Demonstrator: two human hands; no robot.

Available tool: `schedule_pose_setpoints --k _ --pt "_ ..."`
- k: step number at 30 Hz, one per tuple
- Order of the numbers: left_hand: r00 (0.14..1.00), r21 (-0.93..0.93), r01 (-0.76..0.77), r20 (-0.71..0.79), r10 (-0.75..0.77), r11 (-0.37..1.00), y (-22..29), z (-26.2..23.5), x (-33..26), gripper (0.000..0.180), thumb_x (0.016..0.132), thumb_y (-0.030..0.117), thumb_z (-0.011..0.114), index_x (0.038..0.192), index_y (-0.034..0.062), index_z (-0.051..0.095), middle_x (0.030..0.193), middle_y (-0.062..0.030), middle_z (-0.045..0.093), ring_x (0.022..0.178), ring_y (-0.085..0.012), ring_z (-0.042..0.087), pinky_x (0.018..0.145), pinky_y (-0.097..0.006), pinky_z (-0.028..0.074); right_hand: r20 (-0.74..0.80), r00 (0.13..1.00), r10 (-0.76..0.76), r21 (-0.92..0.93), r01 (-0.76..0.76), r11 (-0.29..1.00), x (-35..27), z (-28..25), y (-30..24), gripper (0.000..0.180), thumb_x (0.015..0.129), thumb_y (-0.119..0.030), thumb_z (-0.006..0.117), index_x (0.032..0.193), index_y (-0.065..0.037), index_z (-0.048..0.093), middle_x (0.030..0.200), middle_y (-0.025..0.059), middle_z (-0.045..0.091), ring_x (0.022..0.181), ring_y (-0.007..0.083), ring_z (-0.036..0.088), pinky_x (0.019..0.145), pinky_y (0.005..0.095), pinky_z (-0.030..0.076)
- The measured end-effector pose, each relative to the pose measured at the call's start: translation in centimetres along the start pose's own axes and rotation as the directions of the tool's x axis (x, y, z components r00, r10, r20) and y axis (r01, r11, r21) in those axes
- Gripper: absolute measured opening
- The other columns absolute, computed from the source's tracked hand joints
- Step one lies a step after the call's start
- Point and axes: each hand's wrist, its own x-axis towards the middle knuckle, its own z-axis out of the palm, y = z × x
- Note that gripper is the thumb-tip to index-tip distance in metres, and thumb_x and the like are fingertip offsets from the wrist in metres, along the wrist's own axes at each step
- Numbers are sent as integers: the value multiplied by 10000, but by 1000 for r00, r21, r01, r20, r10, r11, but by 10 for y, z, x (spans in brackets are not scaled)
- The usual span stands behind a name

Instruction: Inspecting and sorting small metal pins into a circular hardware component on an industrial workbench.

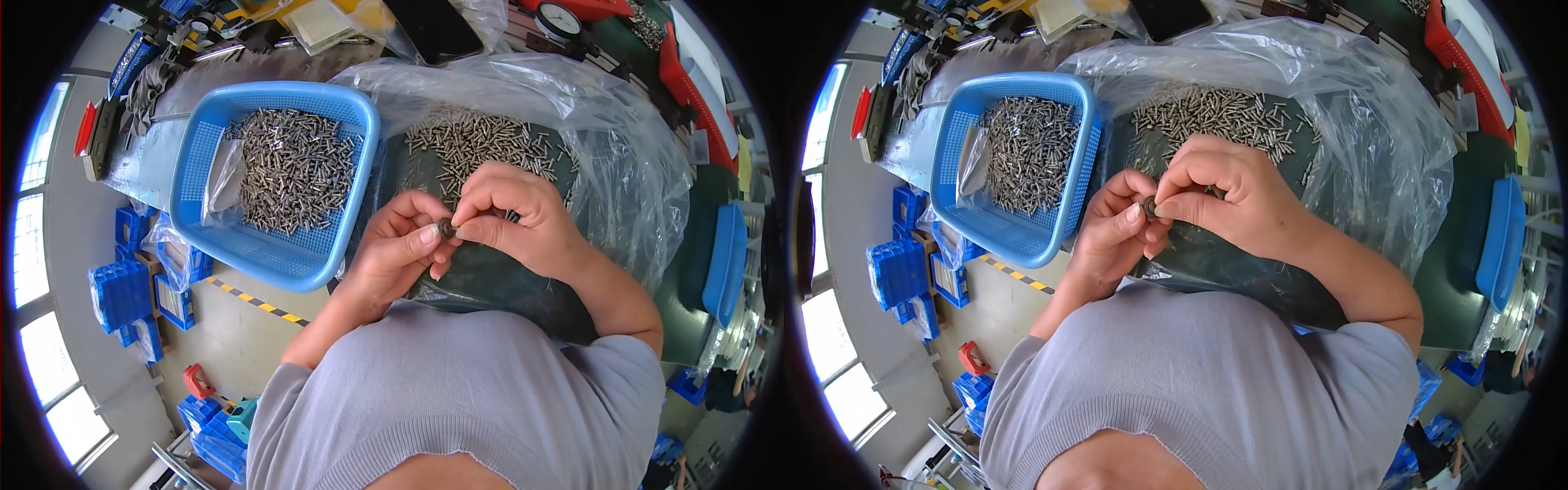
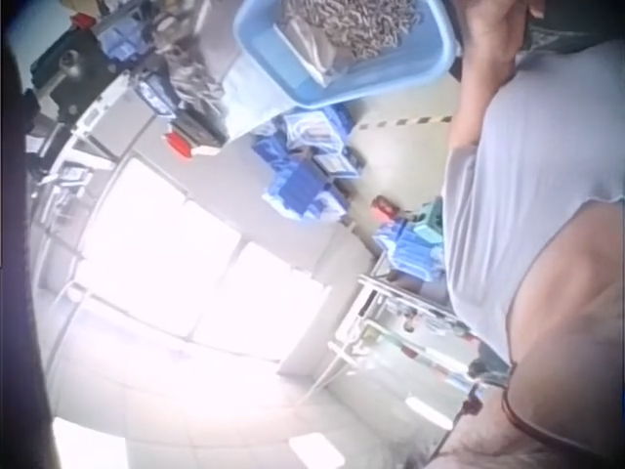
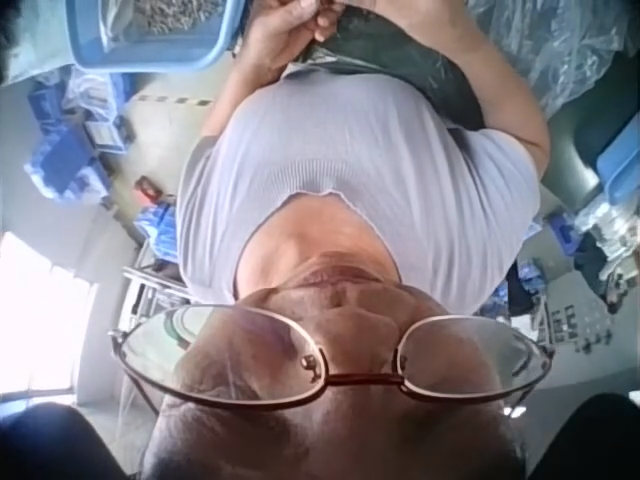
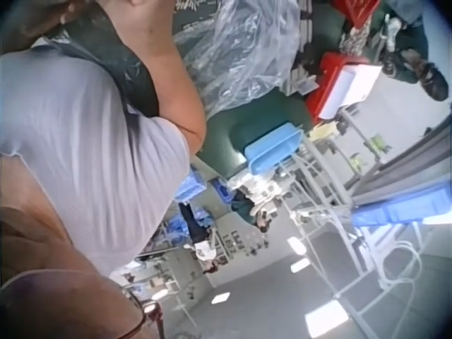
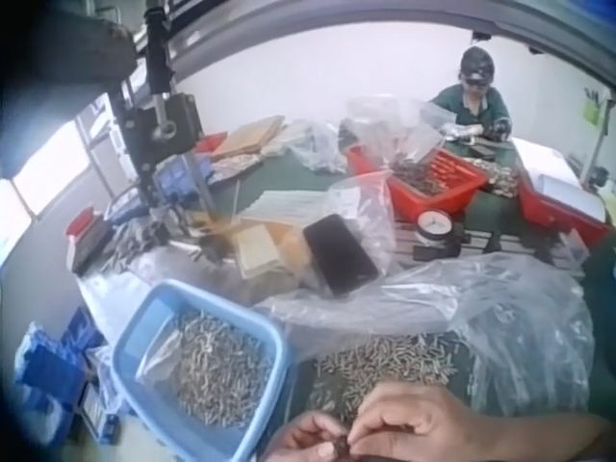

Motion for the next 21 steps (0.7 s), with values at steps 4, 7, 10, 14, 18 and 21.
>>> schedule_pose_setpoints --k 4,7,10,14,18,21 --pt "1000 4 0 28 0 1000 -1 -1 0 204 869 141 644 992 14 540 856 -101 616 699 -124 570 559 -259 462 -27 1000 -6 -9 5 1000 0 3 -2 71 783 -69 701 807 -37 642 780 31 585 719 141 575 638 260 458" --pt "1000 6 -1 31 1 1000 -2 -1 -1 200 870 138 642 989 12 540 858 -101 616 697 -123 573 556 -260 465 -19 1000 -11 -30 11 999 0 3 -3 76 778 -71 704 803 -41 638 779 29 584 724 145 575 642 261 457" --pt "999 6 4 36 -4 1000 -2 -2 -3 202 872 140 641 987 8 540 865 -99 616 694 -120 573 554 -260 465 0 998 -61 -68 61 996 1 3 -2 87 774 -71 706 807 -46 630 782 27 583 732 150 575 645 264 459" --pt "999 -18 17 39 -16 1000 -1 -2 -4 201 875 143 636 986 7 539 875 -91 612 691 -118 570 554 -261 469 39 998 -44 -37 46 998 -1 4 -2 133 749 -55 725 821 -44 614 831 45 574 778 170 564 679 274 449" --pt "1000 -2 16 14 -16 1000 -1 0 -4 200 877 146 635 984 7 538 876 -85 608 694 -117 568 557 -263 473 65 998 -2 14 1 1000 -1 4 -1 129 756 -56 718 816 -41 604 839 46 573 780 172 565 683 277 450" --pt "1000 16 11 10 -12 1000 -1 -1 -5 200 876 148 635 979 8 536 877 -83 607 700 -117 568 561 -265 478 72 997 12 -4 -11 1000 -2 4 -2 127 764 -57 712 818 -38 599 842 48 574 781 173 566 683 279 451"
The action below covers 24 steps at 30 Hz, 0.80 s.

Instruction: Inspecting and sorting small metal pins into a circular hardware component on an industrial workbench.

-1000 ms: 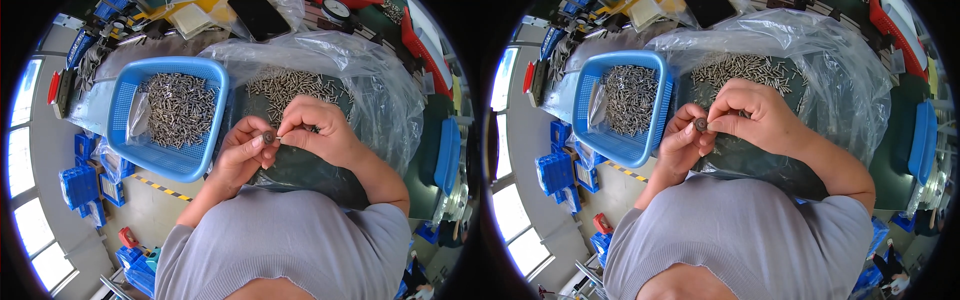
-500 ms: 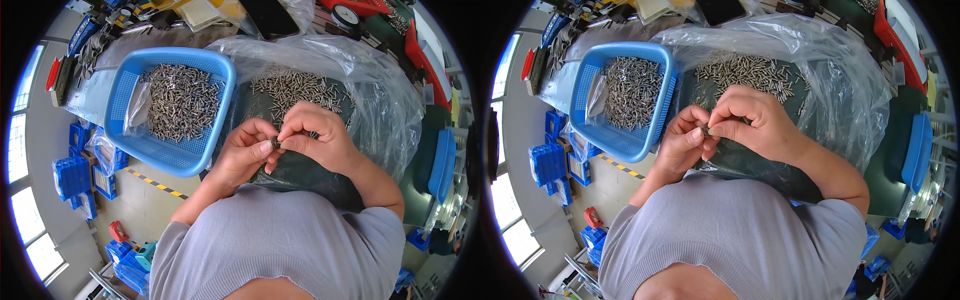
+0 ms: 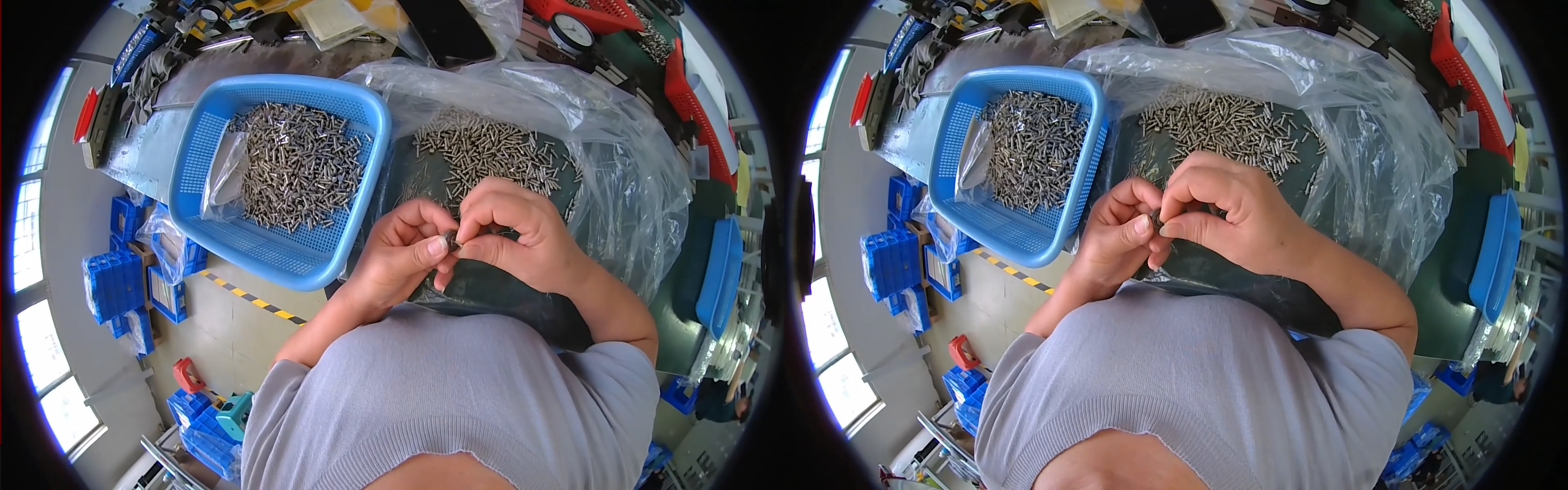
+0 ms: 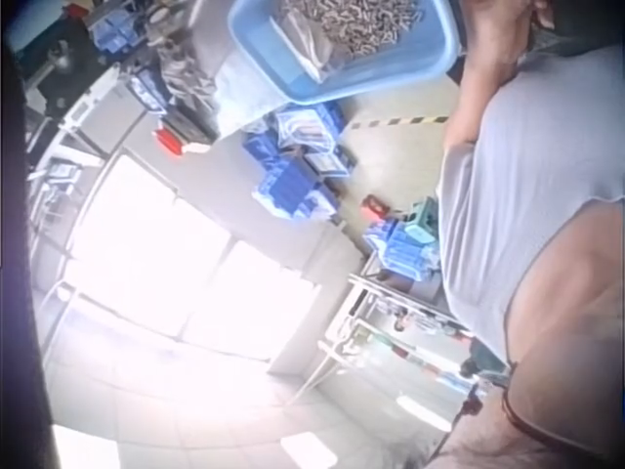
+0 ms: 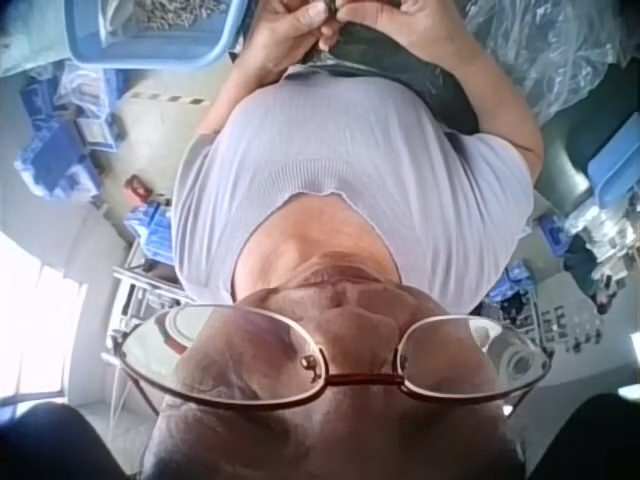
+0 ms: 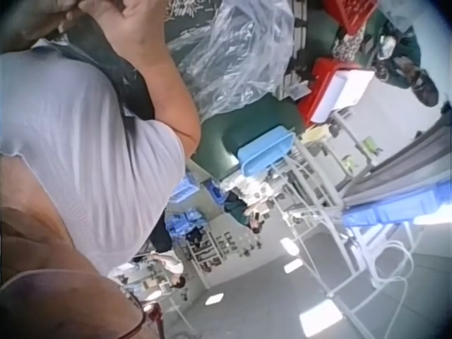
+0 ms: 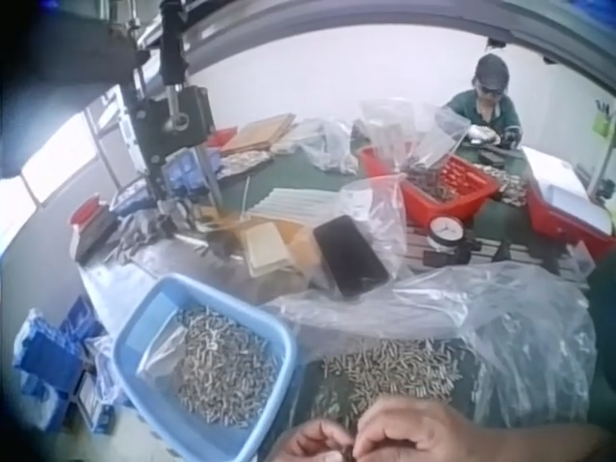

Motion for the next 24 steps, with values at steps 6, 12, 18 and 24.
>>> schedule_pose_setpoints --k 6,12,18,24 --pt "1000 35 -12 -2 12 999 2 1 0 192 879 138 631 981 9 532 872 -84 602 707 -119 568 564 -262 482 6 997 75 64 -75 995 0 0 1 112 787 -56 692 830 -33 590 856 59 574 789 168 567 700 275 452" --pt "999 36 -16 -30 17 999 1 3 0 175 886 121 617 983 7 526 874 -82 597 708 -116 563 575 -260 481 22 999 46 26 -47 999 0 1 1 95 814 -55 667 843 -29 581 862 61 570 797 164 566 710 272 453" --pt "999 36 -24 -23 25 999 0 1 1 165 892 111 604 998 11 527 857 -68 583 719 -118 558 595 -271 478 -43 987 158 88 -154 984 -1 5 1 91 818 -45 659 845 -21 575 855 63 562 789 167 564 701 273 456" --pt "998 43 -16 -55 18 999 0 3 0 166 885 114 614 993 19 531 851 -63 578 719 -119 560 587 -269 476 -27 1000 8 -28 -9 1000 0 4 5 113 802 -51 680 864 -26 589 874 60 557 788 161 561 698 266 454"
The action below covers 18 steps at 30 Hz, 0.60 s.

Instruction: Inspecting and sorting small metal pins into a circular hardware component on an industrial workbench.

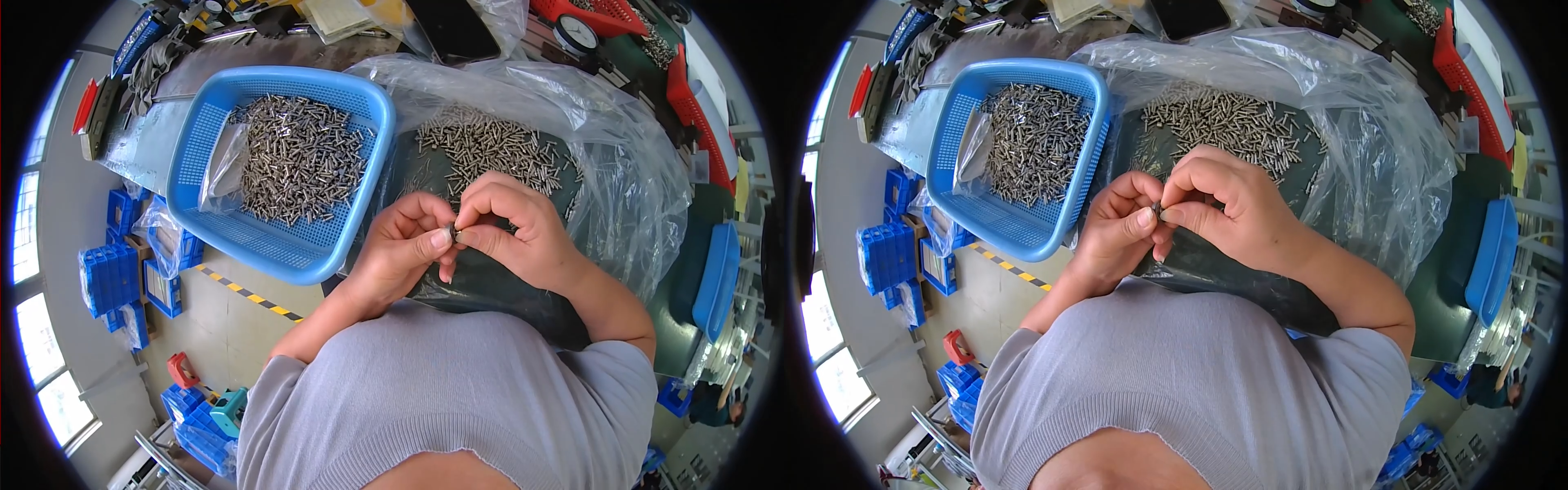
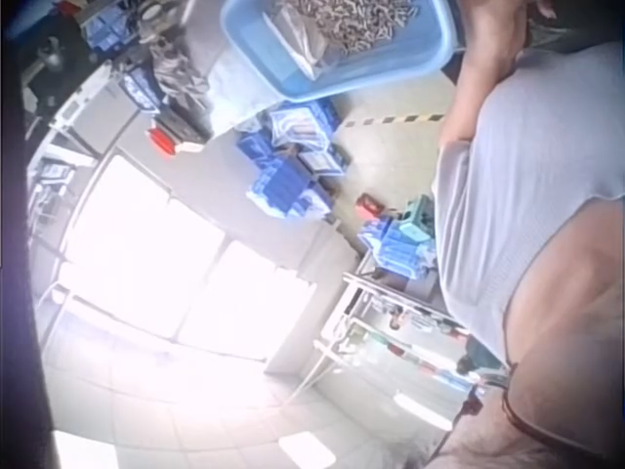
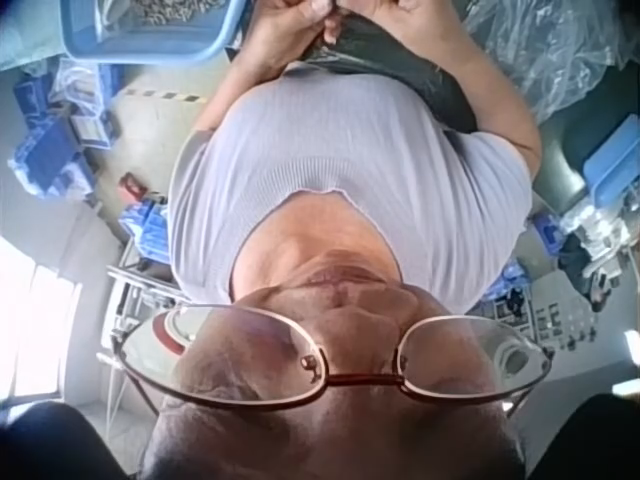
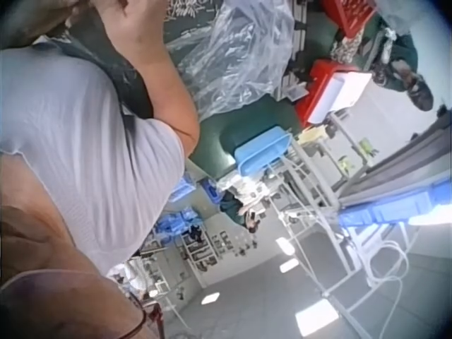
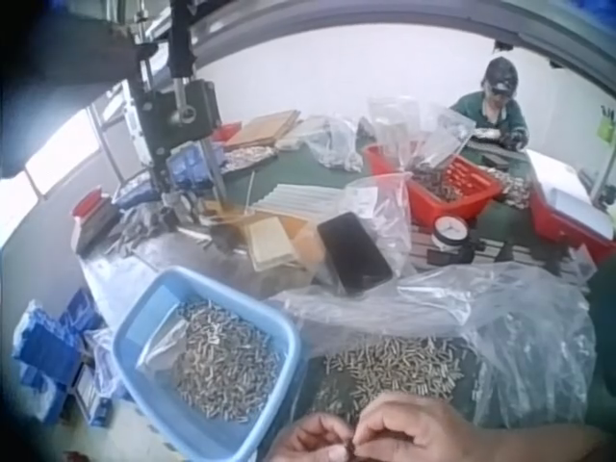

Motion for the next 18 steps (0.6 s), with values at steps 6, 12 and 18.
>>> schedule_pose_setpoints --k 6,12,18 --pt "993 6 74 91 -74 997 3 -5 -2 169 873 131 637 961 24 540 828 -64 588 677 -114 563 540 -248 463 22 986 -166 -93 168 981 6 -2 2 223 708 -63 751 886 -65 617 895 58 558 802 186 553 702 284 450" --pt "996 -38 89 20 -88 995 0 -2 -2 235 874 196 650 1000 24 550 837 -73 599 664 -112 565 533 -244 452 -48 972 -231 -163 220 962 7 1 4 245 682 -74 766 873 -68 613 869 54 560 800 204 549 698 297 443" --pt "999 -19 -36 -42 36 999 -4 -4 -1 227 913 233 595 1041 51 551 838 -41 577 706 -98 524 584 -239 407 -47 948 -314 -272 291 917 9 -2 4 217 702 -65 745 872 -48 612 851 66 566 789 230 553 697 319 452"
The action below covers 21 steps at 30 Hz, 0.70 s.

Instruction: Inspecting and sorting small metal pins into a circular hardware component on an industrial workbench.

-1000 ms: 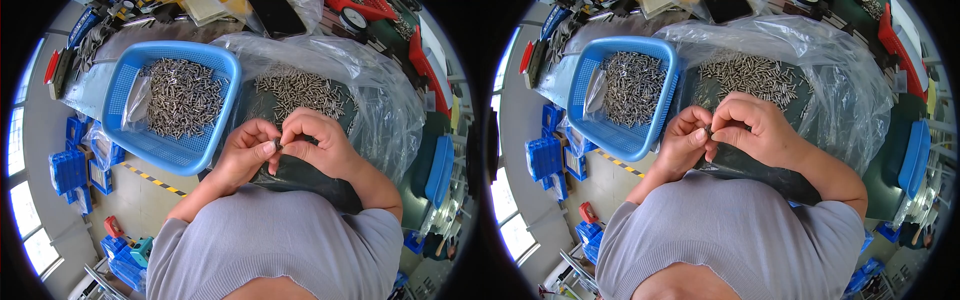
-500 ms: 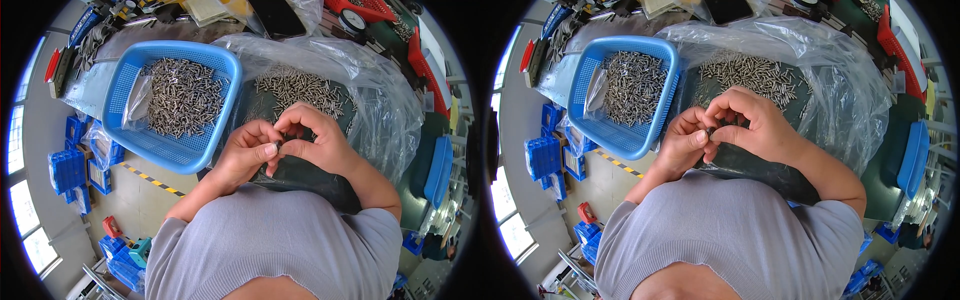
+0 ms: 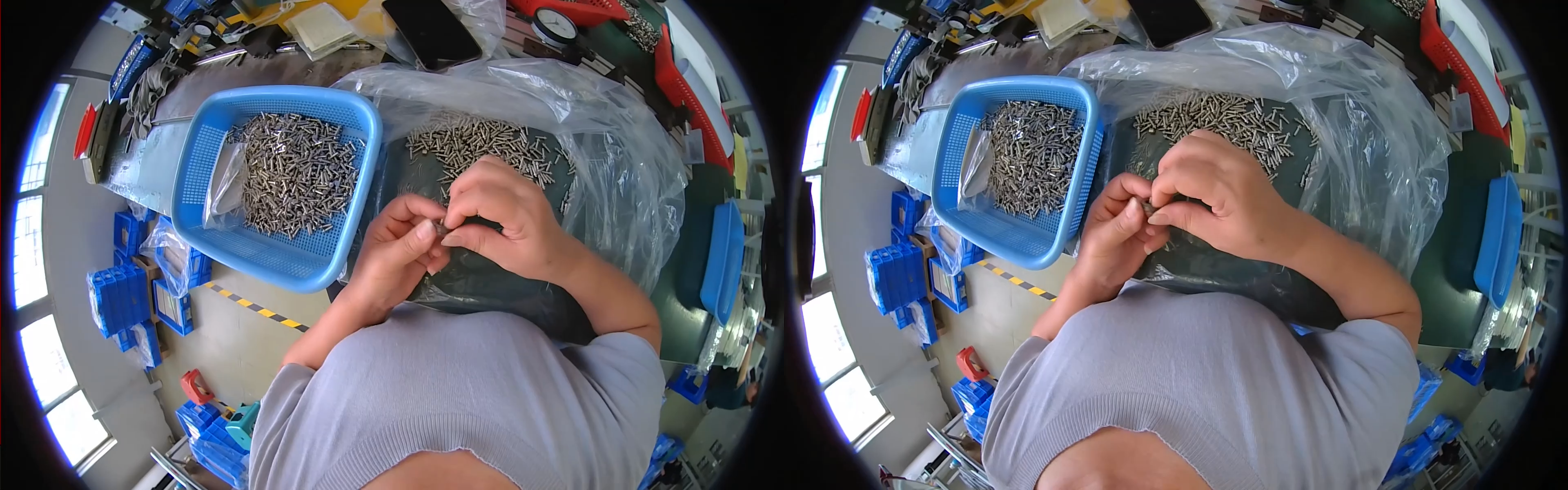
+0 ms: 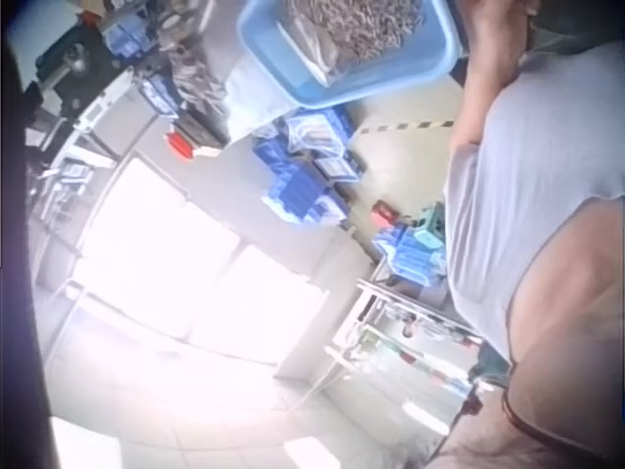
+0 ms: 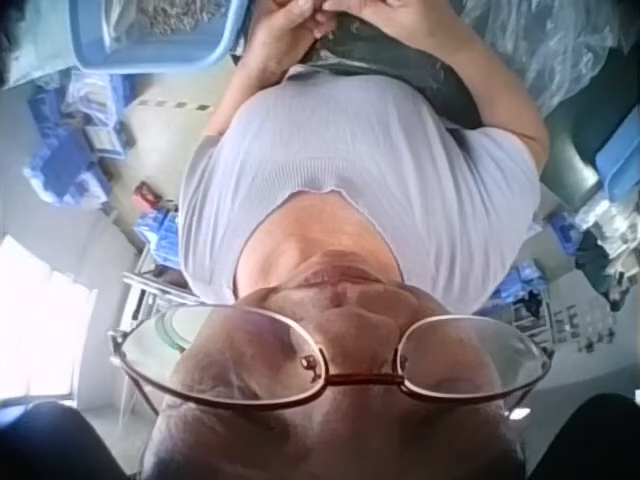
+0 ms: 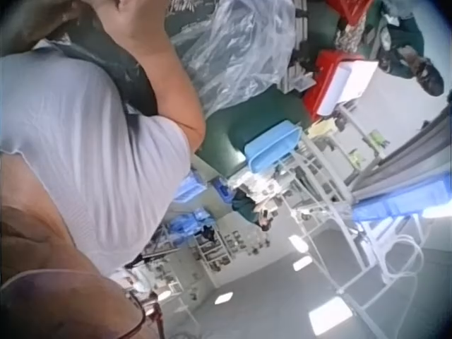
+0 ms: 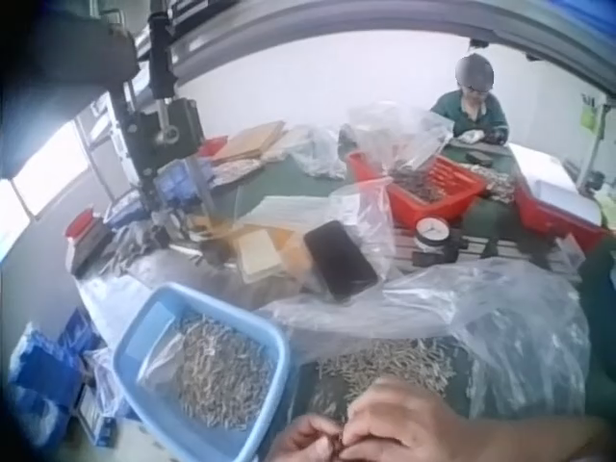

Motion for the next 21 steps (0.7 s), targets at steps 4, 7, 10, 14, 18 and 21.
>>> schedule_pose_setpoints --k 4,7,10,14,18,21 --pt "988 -238 -11 147 48 971 2 -8 1 235 929 257 556 1072 72 535 956 -90 526 720 -119 437 555 -212 378 -105 988 116 -51 -122 991 -1 -1 10 166 710 -43 713 850 -47 623 857 60 575 774 238 554 687 331 457" --pt "960 -299 7 268 77 954 2 -14 0 278 900 268 589 1055 46 524 918 -116 503 668 -118 424 488 -206 397 -77 996 52 -299 -73 951 -5 1 19 193 688 -40 710 864 -62 634 850 58 570 775 249 552 679 344 463" --pt "945 -324 29 318 80 946 2 -12 2 281 881 247 612 1022 23 516 894 -131 500 634 -126 428 452 -217 403 -11 1000 10 -357 -13 934 -8 10 19 227 652 -60 706 868 -98 647 864 42 555 810 238 544 700 358 454" --pt "950 -315 17 302 83 949 2 -12 1 262 881 229 603 1003 16 512 887 -145 500 634 -134 433 446 -219 401 69 998 2 -419 27 908 -10 13 20 184 647 -94 692 823 -109 642 884 30 550 847 224 533 731 355 430" --pt "963 -281 0 260 76 960 2 -12 0 254 889 229 583 1010 16 514 891 -150 505 640 -134 435 462 -222 406 99 995 13 -464 34 885 -10 12 22 62 711 -144 640 734 -95 608 836 30 551 853 214 523 745 350 424" --pt "975 -230 -21 212 71 973 2 -11 0 247 898 223 562 1031 21 514 910 -162 517 649 -133 440 486 -224 412 25 999 24 -422 -11 906 -11 13 22 67 715 -121 650 736 -90 594 808 35 547 826 229 528 729 348 436"
